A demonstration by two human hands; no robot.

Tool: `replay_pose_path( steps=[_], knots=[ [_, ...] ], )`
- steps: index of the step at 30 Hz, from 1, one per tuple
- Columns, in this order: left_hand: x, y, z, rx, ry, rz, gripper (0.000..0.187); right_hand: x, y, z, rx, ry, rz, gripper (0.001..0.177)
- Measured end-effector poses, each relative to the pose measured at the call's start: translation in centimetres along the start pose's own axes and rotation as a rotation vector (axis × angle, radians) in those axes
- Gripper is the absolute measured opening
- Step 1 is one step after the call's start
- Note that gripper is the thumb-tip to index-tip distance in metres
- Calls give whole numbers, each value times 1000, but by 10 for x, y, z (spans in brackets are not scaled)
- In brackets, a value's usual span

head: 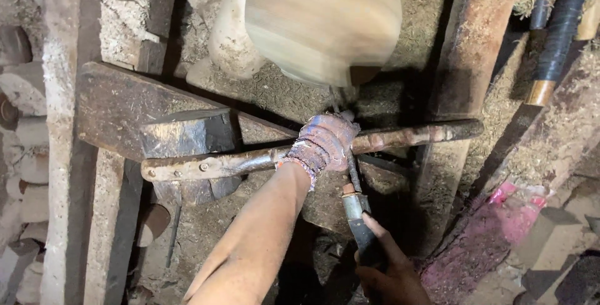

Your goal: Shaping a wooden vessel on a lathe using a handheld chisel.

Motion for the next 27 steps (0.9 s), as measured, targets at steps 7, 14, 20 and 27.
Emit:
replay_pose_path(
  steps=[7,14,20,27],
  knots=[
    [96,-28,-19,52,380,447,23,-13,5,-6,-53,121,106,93],
    [23,-17,10,-51,-162,-682,38,-24,-15,-10,45,165,-296,86],
    [101,-10,-29,-42,759,878,57,-42,-17,-18,-124,224,-62,85],
    [10,-7,11,-202,-230,-656,28,-56,-16,-18,-103,267,-30,85]
  ],
)
Point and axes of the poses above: each hand's wrist, its own z-axis towards the middle knuckle, its own x-axis out of the back of the hand, y = z × x, the point moved 9 cm from there along z, towards the middle knuckle, and after that the axes turned 11 degrees about -z, right-handed, at the moved point
